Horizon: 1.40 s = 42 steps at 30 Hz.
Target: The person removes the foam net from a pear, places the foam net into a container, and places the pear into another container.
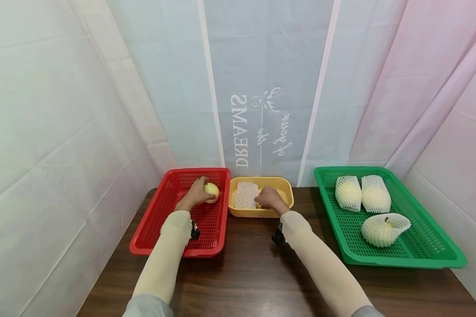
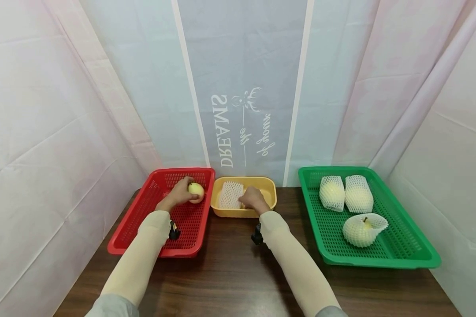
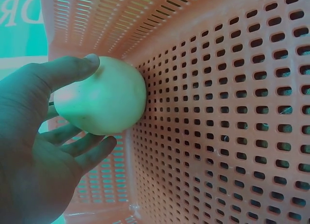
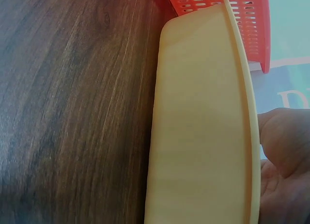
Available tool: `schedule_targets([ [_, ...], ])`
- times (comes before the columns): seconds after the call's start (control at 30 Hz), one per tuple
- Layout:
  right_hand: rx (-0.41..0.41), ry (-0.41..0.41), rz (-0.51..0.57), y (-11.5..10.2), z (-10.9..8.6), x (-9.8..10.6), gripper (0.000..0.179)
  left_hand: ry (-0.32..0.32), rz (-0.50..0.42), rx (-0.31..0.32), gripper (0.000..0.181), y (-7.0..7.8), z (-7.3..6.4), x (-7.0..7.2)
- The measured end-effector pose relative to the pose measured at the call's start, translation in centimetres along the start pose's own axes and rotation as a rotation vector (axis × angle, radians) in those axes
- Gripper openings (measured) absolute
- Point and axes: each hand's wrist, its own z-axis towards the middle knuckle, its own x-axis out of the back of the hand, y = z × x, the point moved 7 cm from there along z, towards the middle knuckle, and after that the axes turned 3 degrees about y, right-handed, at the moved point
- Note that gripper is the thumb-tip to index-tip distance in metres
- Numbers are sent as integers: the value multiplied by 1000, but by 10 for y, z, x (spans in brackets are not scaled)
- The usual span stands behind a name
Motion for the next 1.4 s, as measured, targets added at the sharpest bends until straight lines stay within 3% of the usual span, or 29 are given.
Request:
schedule_targets([
  [0.5,105,6,-66,-11,-3,17,57,17,0,-110,71,19,-6,19],
  [0.83,186,55,-85,-24,-13,30,53,89,-10,-196,58,34,-11,31],
  [0.97,221,72,-112,-31,-19,35,48,118,-17,-225,48,46,-15,34],
  [1.13,244,105,-157,-41,-32,44,24,148,-26,-283,39,63,-21,35],
  [1.4,252,89,-166,-54,-51,51,36,180,-35,-331,38,88,-31,32],
])
